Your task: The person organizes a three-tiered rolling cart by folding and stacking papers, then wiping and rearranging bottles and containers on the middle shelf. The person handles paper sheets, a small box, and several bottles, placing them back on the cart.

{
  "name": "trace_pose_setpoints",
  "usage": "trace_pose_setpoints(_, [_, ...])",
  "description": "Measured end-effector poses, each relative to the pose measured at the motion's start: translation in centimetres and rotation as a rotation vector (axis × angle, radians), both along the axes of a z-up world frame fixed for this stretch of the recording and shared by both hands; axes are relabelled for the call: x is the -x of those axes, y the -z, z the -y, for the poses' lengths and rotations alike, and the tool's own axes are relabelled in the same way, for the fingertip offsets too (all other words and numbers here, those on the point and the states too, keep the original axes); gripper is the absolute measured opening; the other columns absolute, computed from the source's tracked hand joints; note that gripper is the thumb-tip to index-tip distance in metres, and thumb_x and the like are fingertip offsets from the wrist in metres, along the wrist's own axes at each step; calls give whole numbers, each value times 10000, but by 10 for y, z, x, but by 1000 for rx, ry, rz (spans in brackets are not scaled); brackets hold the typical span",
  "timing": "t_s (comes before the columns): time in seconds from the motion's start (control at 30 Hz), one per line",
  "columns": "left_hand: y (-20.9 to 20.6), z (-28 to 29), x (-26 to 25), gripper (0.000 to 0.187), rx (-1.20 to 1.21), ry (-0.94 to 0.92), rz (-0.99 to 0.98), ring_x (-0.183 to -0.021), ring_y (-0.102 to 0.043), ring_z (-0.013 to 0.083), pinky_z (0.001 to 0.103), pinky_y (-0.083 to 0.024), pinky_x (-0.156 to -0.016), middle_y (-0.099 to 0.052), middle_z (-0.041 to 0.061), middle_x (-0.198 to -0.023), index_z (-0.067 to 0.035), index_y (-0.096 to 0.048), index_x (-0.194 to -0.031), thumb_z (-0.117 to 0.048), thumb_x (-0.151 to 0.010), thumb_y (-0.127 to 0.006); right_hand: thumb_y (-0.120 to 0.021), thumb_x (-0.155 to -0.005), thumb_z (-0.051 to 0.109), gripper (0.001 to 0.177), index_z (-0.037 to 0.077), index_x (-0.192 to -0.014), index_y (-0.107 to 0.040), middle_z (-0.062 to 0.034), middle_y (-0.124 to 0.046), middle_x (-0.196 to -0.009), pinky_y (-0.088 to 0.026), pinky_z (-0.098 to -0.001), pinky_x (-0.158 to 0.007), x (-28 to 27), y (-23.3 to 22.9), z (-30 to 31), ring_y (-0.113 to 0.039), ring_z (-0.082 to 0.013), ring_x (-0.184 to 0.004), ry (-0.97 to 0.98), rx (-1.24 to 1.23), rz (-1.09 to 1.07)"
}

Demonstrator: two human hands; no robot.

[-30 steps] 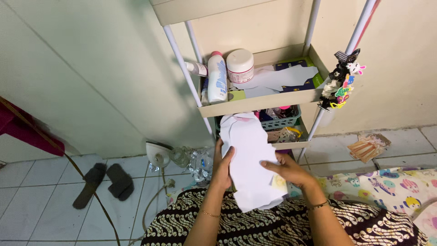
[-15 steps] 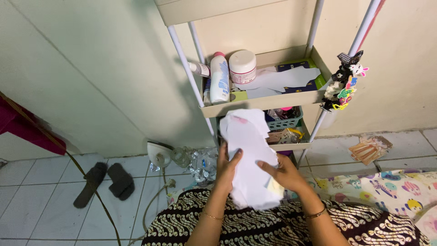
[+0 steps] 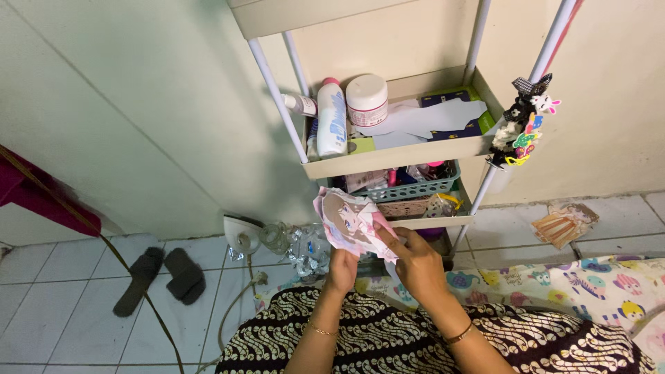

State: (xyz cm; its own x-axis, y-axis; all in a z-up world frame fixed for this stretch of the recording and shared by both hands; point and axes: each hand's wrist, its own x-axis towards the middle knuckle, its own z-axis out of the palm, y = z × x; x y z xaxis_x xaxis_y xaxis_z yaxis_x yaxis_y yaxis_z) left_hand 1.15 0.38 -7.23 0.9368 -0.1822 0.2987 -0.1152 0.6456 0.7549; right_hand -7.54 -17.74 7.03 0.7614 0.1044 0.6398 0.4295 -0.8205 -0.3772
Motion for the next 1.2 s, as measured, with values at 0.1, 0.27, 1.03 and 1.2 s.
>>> trace_pose_setpoints(0.1, [-12,2,2,629,60,12,23,-1431,-465,309,464,-371,-1205,-492,204,-1529,76,-363,-1526,-380,-1096,-422,-689,-693,-48,709,249,-1337,-670,-128,-738,-1109,-612,-364,-631,-5,5,1,-722,-256,-722,-47,-118,-70])
trace_pose_setpoints(0.27, [-79,2,9,763,-502,-293,-53,-1440,-425,285,424,-353,-1195,-415,137,-1555,-55,-256,-1576,-377,-954,-560,-742,-925,245,332,119,-1232,-727,-100,-827,-912,-618,-302,-629,-18,10,9,-767,-132,-671,-43,-608,-624])
trace_pose_setpoints(1.03, [-147,-16,26,700,-86,-135,-314,-1207,-622,255,441,-536,-993,-661,88,-1287,-218,-430,-1436,-288,-807,-728,-807,-822,297,722,-27,-1419,-562,-173,-699,-1169,-518,-281,-848,-28,32,52,-626,-169,-1001,-337,-866,-944])
trace_pose_setpoints(1.2, [-116,-28,7,505,67,-130,-278,-1085,-668,272,403,-553,-923,-701,156,-1202,35,-600,-1338,-159,-891,-733,-813,-743,285,799,12,-1430,-510,-168,-707,-1162,-555,-366,-853,-32,48,40,-676,-236,-1026,-392,-1024,-1210])
